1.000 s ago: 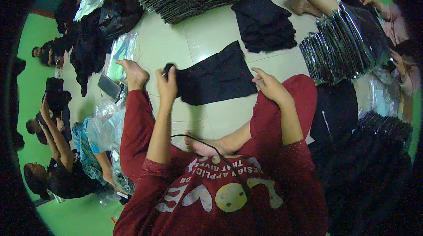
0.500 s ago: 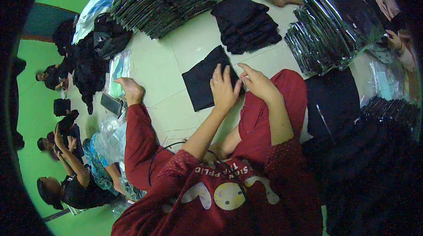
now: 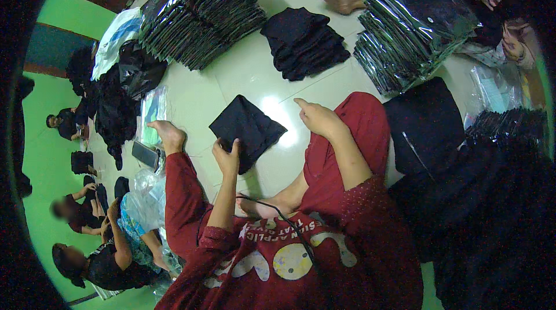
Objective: The person folds black t-shirts by hand on the floor, smoothing and aligning each piece before folding it into a compact rectangle. The folded shirts are stacked in a pile, and the person occasionally places a folded shirt into a clear plastic bag.
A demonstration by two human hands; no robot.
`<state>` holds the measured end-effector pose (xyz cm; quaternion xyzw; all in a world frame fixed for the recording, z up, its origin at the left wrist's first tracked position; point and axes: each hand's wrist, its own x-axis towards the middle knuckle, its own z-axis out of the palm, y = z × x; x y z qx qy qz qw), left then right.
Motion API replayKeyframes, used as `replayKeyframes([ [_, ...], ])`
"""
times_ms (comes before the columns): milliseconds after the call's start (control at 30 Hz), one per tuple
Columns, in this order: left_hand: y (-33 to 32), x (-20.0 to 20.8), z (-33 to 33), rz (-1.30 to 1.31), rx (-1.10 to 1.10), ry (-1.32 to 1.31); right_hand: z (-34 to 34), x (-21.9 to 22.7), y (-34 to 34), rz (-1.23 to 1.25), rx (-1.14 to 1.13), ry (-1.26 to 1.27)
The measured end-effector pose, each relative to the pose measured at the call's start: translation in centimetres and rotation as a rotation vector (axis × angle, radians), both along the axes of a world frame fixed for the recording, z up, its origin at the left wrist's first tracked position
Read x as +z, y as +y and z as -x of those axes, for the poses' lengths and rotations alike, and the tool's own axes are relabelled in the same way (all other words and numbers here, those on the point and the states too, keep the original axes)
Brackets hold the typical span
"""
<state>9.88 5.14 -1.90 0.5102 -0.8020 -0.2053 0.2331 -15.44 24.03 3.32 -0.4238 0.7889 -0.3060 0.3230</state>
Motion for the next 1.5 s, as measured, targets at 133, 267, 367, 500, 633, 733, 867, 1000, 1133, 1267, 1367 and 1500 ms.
replayKeyframes([
  [133, -0.7, -2.0, -0.5, -0.497, 0.113, 0.044, -0.2, -0.5, 0.0, 0.035, 0.005, 0.033],
  [267, -1.8, -0.9, 1.4, -0.577, 0.059, 0.327, -0.5, -0.8, 0.2, 0.108, 0.019, 0.039],
  [367, -2.5, 3.1, 5.0, -0.542, -0.12, 0.407, -0.7, -0.7, 0.1, 0.058, 0.016, 0.006],
  [500, -3.9, 11.4, 12.4, -0.632, -0.324, 0.337, -0.9, -0.3, 0.1, 0.017, 0.038, 0.018],
  [633, -5.9, 19.8, 20.8, -0.792, -0.542, 0.739, -1.0, -0.2, 0.3, 0.103, 0.038, 0.012],
  [733, -6.5, 22.9, 26.2, -0.845, -0.537, 0.839, -1.1, -0.3, 0.3, 0.06, 0.028, -0.033],
  [867, -6.3, 19.2, 29.9, -1.008, -0.513, 0.846, -1.3, -0.3, -0.3, 0.054, 0.079, -0.011],
  [1000, -7.3, 10.5, 30.6, -0.839, -0.124, 0.363, -2.7, -0.5, -1.6, 0.036, 0.153, -0.043],
  [1133, -8.7, 6.1, 33.7, 0.043, -0.455, 0.275, -4.7, -1.1, -3.2, 0.049, 0.234, 0.028],
  [1267, -6.3, 6.1, 37.3, 0.405, -0.581, 0.127, -5.8, -1.7, -4.2, 0.001, 0.297, 0.032],
  [1367, -2.4, 5.0, 37.4, 0.379, -0.608, -0.121, -5.7, -1.6, -4.4, 0.015, 0.257, 0.087],
  [1500, 0.7, 2.7, 35.4, 0.378, -0.73, -0.564, -5.3, -1.3, -4.8, -0.074, 0.326, 0.033],
])
